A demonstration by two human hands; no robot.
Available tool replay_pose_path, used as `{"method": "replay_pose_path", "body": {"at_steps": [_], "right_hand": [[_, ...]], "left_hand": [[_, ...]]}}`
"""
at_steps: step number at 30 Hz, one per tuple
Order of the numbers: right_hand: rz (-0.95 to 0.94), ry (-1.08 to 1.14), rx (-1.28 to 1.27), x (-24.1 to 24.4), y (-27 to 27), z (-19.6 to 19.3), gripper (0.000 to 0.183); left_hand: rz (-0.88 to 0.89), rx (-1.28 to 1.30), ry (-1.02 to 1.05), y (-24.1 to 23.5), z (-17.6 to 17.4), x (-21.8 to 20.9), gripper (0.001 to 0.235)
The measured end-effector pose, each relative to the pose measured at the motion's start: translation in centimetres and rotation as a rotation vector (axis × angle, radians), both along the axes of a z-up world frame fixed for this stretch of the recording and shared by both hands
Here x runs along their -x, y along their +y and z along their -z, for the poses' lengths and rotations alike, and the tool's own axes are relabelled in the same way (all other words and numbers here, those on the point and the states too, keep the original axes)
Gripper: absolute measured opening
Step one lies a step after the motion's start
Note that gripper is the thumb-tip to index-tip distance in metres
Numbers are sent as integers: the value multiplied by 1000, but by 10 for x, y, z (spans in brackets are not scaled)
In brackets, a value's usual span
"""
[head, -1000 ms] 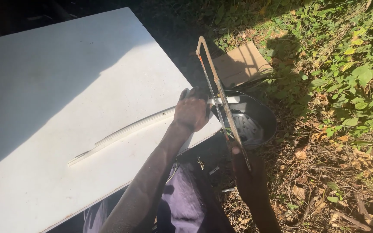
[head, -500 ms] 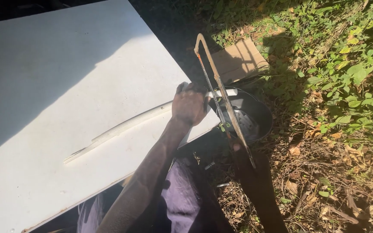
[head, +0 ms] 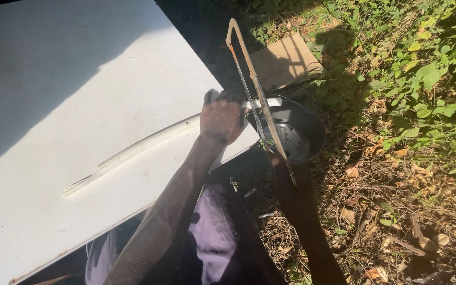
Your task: Cutting a white PVC pipe using a manual hacksaw on an outdoor surface.
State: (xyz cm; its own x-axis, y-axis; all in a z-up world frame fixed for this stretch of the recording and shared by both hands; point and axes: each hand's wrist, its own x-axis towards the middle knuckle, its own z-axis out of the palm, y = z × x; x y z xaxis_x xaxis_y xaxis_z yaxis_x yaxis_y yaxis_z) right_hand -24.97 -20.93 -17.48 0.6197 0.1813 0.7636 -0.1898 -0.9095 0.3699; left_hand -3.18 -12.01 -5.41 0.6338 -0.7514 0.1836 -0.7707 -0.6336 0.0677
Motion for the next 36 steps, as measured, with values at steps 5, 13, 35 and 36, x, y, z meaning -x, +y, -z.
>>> {"method": "replay_pose_path", "body": {"at_steps": [5,13,35,36], "right_hand": [[59,-139,144,4,22,-23,25],[53,-53,-1194,18,46,-36,33],[135,5,-15,32,9,-1,42],[133,9,-17,33,28,-24,42]], "left_hand": [[17,8,19,2,-4,0,49],[27,7,-2,-3,10,-4,50],[191,303,-312,-12,47,-31,29],[188,301,-308,-11,47,-33,29]]}}
